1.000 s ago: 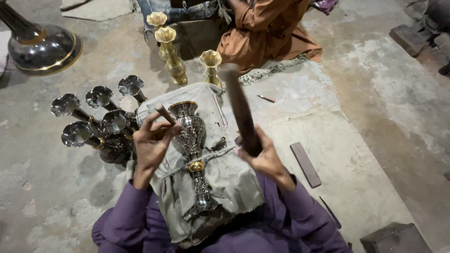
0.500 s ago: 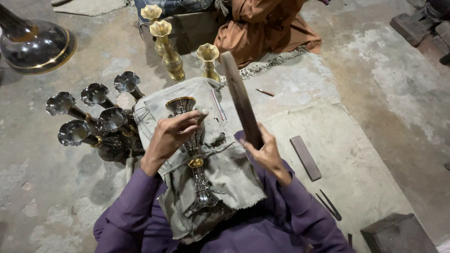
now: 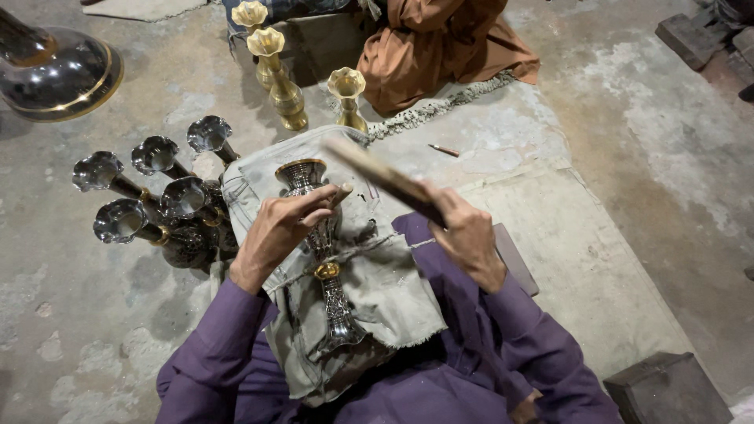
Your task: The person sits cross-legged on the floor with an ornate metal vase braced against a cloth-covered cushion on their lap. They hold a small punch against the vase's fluted rim and repeatedly strike it with a wooden mallet, repositioning the punch around the rim to shape and decorate the metal.
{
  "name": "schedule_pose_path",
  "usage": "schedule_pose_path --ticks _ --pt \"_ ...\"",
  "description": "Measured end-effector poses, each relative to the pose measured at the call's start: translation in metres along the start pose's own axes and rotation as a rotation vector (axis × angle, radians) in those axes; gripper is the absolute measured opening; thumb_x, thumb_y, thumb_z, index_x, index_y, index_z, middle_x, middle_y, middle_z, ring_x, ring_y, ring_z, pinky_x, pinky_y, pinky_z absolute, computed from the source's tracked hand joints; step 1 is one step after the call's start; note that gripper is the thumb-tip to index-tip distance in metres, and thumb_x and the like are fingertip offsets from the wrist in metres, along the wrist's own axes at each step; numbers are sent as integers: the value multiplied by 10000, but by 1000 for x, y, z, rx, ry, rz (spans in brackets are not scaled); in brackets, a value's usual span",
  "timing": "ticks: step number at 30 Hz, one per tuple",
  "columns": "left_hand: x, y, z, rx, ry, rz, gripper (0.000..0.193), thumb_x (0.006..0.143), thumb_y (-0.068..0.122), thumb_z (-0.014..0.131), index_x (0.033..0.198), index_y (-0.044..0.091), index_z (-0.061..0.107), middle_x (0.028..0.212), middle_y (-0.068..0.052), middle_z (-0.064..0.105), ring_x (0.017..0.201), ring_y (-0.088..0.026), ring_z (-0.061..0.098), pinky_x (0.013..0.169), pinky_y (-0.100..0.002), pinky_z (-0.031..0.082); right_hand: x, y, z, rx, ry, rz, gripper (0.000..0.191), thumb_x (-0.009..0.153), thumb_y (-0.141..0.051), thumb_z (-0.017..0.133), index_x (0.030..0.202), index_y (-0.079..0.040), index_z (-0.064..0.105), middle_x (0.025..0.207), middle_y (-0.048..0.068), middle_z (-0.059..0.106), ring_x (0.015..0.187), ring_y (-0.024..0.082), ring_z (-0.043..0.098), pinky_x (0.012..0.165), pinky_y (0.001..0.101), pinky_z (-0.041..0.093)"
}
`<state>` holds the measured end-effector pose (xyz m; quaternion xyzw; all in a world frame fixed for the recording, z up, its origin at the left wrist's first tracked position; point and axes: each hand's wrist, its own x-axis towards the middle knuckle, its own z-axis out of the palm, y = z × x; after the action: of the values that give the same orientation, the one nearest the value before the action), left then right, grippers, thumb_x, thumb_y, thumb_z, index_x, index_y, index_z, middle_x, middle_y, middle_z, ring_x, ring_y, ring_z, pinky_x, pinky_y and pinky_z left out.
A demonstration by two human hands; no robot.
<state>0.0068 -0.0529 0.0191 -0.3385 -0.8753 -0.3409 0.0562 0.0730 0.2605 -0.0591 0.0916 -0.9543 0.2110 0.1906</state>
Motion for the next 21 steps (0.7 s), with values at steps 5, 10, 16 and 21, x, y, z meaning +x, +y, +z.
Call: schedule_pose_path --ticks 5,10,16,21 --pt "3 1 2 -30 24 49 401 926 220 724 1321 188 667 1008 -66 797 797 -196 792 665 -341 628 9 -3 -28 258 165 -113 748 894 -112 687 1574 -242 403 1155 89 705 833 198 689 692 332 626" --pt "1 9 -2 -14 59 30 435 889 163 743 1317 148 669 976 -81 794 770 -211 782 652 -351 615 20 -14 -39 99 145 -63 671 932 -143 692 1544 -263 442 1093 91 732 776 205 697 665 349 603" --pt "1 15 -1 20 52 14 392 902 152 752 1287 161 677 954 -56 802 742 -200 776 652 -339 616 19 -28 -38 23 175 -73 701 937 -61 652 1540 -345 433 981 12 722 750 174 696 668 341 607" --pt "-1 10 2 -13 78 37 378 921 149 734 1291 122 662 968 -57 805 779 -189 782 675 -327 620 17 -39 -48 -10 -32 52 725 956 -34 642 1557 -370 418 875 -3 681 685 174 672 624 351 585"
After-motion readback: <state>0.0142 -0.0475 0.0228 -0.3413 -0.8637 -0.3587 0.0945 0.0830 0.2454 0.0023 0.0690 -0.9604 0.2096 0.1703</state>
